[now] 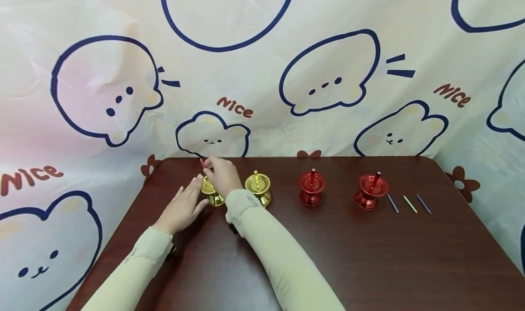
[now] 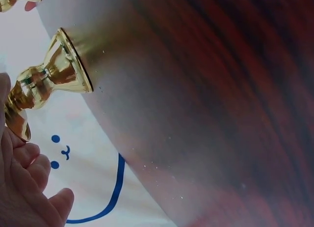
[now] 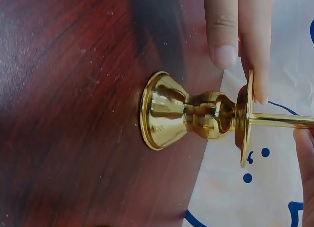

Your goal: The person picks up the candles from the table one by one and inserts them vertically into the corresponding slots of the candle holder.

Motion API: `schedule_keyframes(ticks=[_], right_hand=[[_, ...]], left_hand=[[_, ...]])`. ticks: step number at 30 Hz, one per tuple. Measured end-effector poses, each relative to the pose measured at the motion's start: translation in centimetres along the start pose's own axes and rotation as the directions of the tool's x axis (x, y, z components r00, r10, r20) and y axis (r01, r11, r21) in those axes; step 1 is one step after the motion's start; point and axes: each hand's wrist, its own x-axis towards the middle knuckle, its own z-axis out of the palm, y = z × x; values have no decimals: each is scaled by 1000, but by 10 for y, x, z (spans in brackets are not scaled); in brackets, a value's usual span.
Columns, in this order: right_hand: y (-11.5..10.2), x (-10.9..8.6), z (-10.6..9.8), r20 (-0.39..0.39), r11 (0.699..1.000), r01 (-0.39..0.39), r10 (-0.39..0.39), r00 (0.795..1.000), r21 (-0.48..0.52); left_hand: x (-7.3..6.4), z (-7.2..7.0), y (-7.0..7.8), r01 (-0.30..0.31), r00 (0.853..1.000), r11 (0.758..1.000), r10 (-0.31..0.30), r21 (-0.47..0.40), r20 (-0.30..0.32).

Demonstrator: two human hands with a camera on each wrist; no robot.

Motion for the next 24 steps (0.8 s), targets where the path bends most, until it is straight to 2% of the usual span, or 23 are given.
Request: schedule_keyframes(ticks=[16,24], right_hand=[[6,1,7,-16,994,-47,49,999,99],[7,-1,7,-21,992,-41,43,999,117]], left_hand=[[0,-4,2,0,1000,1000,0,-6,8],[0,-3,0,0,1000,1000,0,8,17]])
